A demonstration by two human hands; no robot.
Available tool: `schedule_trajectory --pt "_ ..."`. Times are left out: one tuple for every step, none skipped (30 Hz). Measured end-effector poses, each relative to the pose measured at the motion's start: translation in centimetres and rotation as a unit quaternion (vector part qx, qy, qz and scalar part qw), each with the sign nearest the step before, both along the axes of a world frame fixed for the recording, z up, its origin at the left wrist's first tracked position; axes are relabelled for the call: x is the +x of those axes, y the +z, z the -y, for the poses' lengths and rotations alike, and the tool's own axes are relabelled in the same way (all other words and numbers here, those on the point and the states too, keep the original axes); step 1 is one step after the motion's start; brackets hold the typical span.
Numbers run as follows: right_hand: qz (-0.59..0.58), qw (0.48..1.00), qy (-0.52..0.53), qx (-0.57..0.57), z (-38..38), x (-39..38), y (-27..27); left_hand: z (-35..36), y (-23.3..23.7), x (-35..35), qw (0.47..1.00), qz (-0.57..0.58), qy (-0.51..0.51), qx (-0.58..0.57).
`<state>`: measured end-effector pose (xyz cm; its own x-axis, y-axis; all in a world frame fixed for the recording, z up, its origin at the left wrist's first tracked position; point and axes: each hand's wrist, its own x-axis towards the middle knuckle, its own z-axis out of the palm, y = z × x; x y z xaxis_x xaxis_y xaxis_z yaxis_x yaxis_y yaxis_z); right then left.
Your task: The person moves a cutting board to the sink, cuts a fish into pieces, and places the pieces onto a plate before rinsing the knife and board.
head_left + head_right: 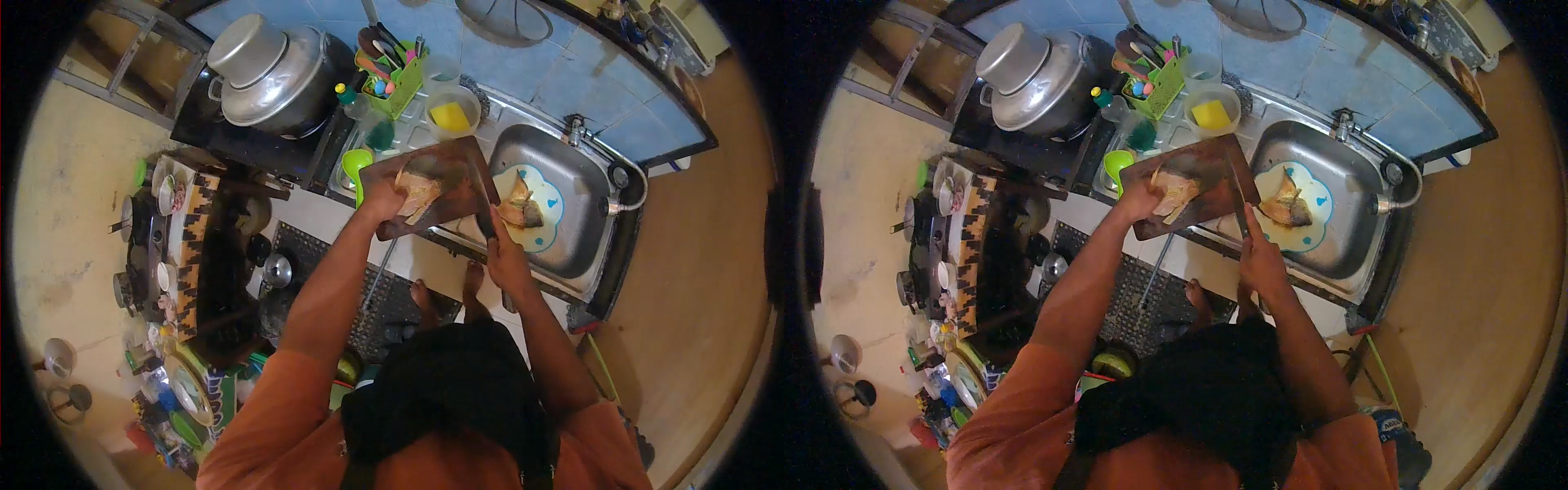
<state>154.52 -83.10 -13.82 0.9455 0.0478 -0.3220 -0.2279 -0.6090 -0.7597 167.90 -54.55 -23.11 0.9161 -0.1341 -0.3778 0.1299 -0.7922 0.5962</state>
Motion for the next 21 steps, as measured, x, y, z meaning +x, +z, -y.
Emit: schedule_trajectory --pt "-0.022 0.999 0.016 -0.022 0.1 0.2 0.2 -0.1 0.2 -0.1 0.999 0.04 -0.019 0.022" --pt "-0.021 0.999 0.017 -0.023 0.0 0.4 0.4 -0.1 0.4 -0.3 0.995 0.08 -0.037 0.044" --pt "-0.027 0.998 0.034 -0.044 -0.4 0.7 0.9 0.1 1.1 -0.4 0.995 0.081 -0.037 0.043" --pt "-0.033 0.996 0.051 -0.066 -0.7 1.0 1.1 0.3 2.0 -0.4 0.999 0.04 -0.005 0.014" --pt "-0.032 0.996 0.05 -0.066 -0.8 1.2 1.1 0.7 2.8 -0.6 1.0 -0.001 0.026 -0.015" --pt "-0.032 0.996 0.057 -0.059 -1.0 1.4 0.8 0.9 2.7 -0.8 1.0 0.0 0.026 -0.015" --pt "-0.032 0.996 0.064 -0.051 -1.1 1.5 0.4 1.1 2.6 -1.0 0.998 0.049 0.036 0.001" --pt "-0.031 0.996 0.064 -0.051 -1.2 1.5 -0.3 1.4 2.4 -1.3 0.994 0.098 0.046 0.016" --pt "-0.015 0.995 0.07 -0.067 -1.4 1.5 -1.2 2.0 2.9 -1.6 0.994 0.098 0.046 0.016" --pt "0.0 0.994 0.076 -0.082 -1.5 1.6 -1.7 2.9 4.0 -1.8 0.992 0.069 0.103 0.034" --pt "0.0 0.994 0.076 -0.083 -1.6 1.6 -2.1 3.8 5.0 -2.1 0.985 0.038 0.16 0.051" --pt "-0.007 0.993 0.081 -0.091 -1.7 1.5 -2.2 4.7 6.0 -2.8 0.985 0.038 0.16 0.05" --pt "-0.015 0.991 0.086 -0.099 -1.9 1.6 -2.2 5.6 6.8 -3.6 0.967 0.179 0.145 0.112" --pt "-0.016 0.991 0.087 -0.101 -2.0 1.6 -2.0 6.2 7.1 -4.0 0.925 0.315 0.128 0.171" --pt "-0.029 0.988 0.093 -0.121 -2.1 1.7 -1.6 6.5 6.5 -3.9 0.926 0.312 0.13 0.169" --pt "-0.042 0.984 0.1 -0.14 -2.1 1.7 -1.4 6.6 5.5 -3.7 0.931 0.34 0.054 0.118" --pt "-0.044 0.984 0.102 -0.142 -2.2 1.8 -1.5 6.7 4.7 -3.6 0.928 0.366 -0.022 0.066" --pt "-0.035 0.981 0.111 -0.156 -2.2 2.0 -1.5 6.3 3.4 -3.5 0.929 0.365 -0.021 0.065" --pt "-0.026 0.978 0.119 -0.171 -2.2 2.2 -1.6 6.0 2.2 -3.4 0.925 0.37 -0.062 0.061" --pt "-0.026 0.977 0.12 -0.173 -2.3 2.5 -1.5 5.8 1.2 -3.2 0.92 0.375 -0.102 0.056" --pt "-0.053 0.974 0.123 -0.184 -2.4 2.8 -1.4 5.9 1.1 -3.1 0.92 0.375 -0.101 0.053"
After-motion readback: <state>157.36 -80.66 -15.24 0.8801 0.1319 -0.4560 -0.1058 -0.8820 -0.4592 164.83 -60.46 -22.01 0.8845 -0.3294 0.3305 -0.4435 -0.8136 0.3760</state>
